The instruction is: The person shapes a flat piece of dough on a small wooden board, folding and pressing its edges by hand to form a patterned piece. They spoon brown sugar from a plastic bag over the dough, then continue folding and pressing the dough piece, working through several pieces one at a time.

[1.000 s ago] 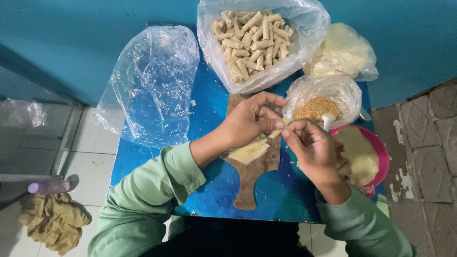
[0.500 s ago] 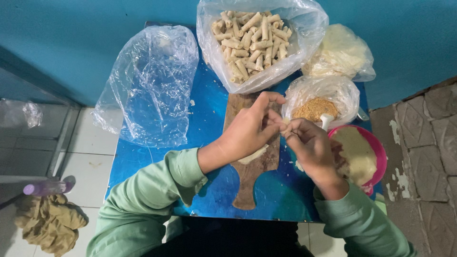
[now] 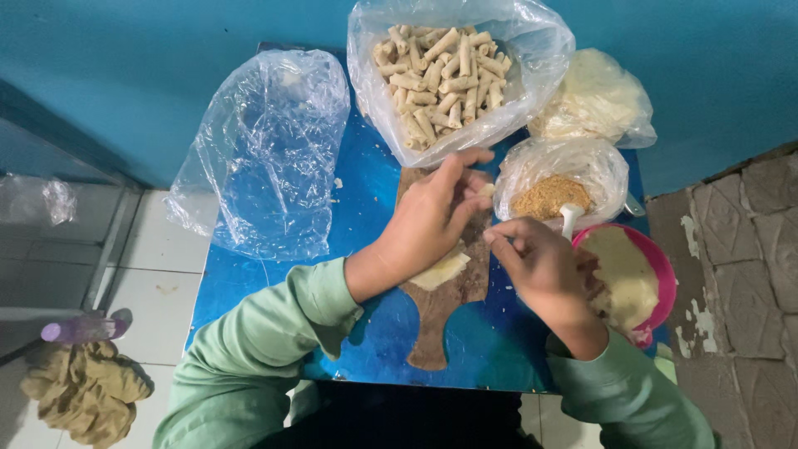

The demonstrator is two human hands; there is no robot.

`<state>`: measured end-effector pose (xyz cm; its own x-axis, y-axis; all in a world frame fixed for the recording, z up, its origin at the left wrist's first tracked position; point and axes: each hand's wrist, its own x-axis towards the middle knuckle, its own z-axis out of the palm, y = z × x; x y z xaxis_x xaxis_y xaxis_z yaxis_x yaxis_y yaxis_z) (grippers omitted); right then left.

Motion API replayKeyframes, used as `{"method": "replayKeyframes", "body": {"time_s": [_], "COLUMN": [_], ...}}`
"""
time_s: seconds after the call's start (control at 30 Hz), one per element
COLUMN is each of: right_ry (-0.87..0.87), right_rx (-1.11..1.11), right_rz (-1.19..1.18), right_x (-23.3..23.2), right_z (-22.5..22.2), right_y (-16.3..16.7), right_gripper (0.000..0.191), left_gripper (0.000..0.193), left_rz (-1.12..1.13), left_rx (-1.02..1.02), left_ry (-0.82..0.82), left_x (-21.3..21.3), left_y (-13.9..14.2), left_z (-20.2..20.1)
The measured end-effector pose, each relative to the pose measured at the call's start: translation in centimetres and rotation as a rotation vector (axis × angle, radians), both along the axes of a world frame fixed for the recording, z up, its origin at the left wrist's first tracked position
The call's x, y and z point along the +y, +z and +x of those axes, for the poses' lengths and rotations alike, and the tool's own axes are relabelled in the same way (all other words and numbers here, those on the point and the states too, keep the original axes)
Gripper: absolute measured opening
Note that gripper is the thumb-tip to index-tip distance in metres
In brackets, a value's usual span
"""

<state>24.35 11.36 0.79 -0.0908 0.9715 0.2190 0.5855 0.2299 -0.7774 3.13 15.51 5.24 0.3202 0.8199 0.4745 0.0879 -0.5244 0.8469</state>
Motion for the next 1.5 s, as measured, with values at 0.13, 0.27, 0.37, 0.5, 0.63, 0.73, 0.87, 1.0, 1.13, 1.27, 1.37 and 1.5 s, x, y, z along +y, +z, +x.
{"method": "replayKeyframes", "body": {"time_s": [0.13, 0.27, 0.37, 0.5, 0.63, 0.73, 0.87, 1.0, 1.13, 1.27, 1.37, 1.5], "right_ry": [0.014, 0.05, 0.047, 0.09, 0.08, 0.112, 0.154, 0.146, 0.035, -0.013, 0.024, 0.125], "right_rx": [-0.528, -0.551, -0.651, -0.624, -0.684, -0.666, -0.682, -0.588, -0.446, -0.753, -1.002, -0.968], "right_rz": [0.223, 0.171, 0.174, 0.242, 0.105, 0.268, 0.241, 0.212, 0.253, 0.373, 0.347, 0.38], "right_x": [0.1, -0.1, -0.1, -0.4, -0.5, -0.6, -0.6, -0.9, -1.5, -0.7, 0.1, 1.2], "right_z": [-0.6, -0.6, -0.5, -0.7, -1.0, -1.0, -1.0, -1.3, 0.3, 4.0, 5.1, 6.1], "right_y": [0.6, 1.0, 1.2, 1.2, 1.4, 1.6, 1.7, 2.0, 3.9, 7.3, 8.2, 8.4], "right_gripper": [0.008, 0.013, 0.011, 0.011, 0.009, 0.025, 0.028, 0.021, 0.013, 0.026, 0.035, 0.029], "left_gripper": [0.055, 0.053, 0.053, 0.054, 0.06, 0.062, 0.063, 0.066, 0.066, 0.042, 0.021, 0.023], "left_rz": [-0.104, -0.285, -0.399, -0.54, -0.65, -0.761, -0.739, -0.609, -0.278, 0.041, 0.13, 0.206], "left_rx": [-0.026, -0.182, -0.29, -0.347, -0.411, -0.489, -0.486, -0.445, -0.183, -0.076, -0.091, -0.006], "left_ry": [-0.061, -0.263, -0.405, -0.504, -0.554, -0.59, -0.572, -0.488, -0.11, 0.228, 0.342, 0.358], "left_x": [0.5, 1.5, 2.1, 2.4, 2.1, 2.2, 2.3, 2.9, 3.6, 5.1, 6.3, 6.3], "left_y": [-0.2, -0.8, -1.1, -0.5, 0.4, 0.7, 0.4, 0.0, -0.3, -0.1, 0.5, 1.4], "left_z": [-0.7, -0.6, -0.6, -1.0, -1.4, -1.2, -1.2, -1.3, -2.0, -2.7, -3.0, -4.0]}}
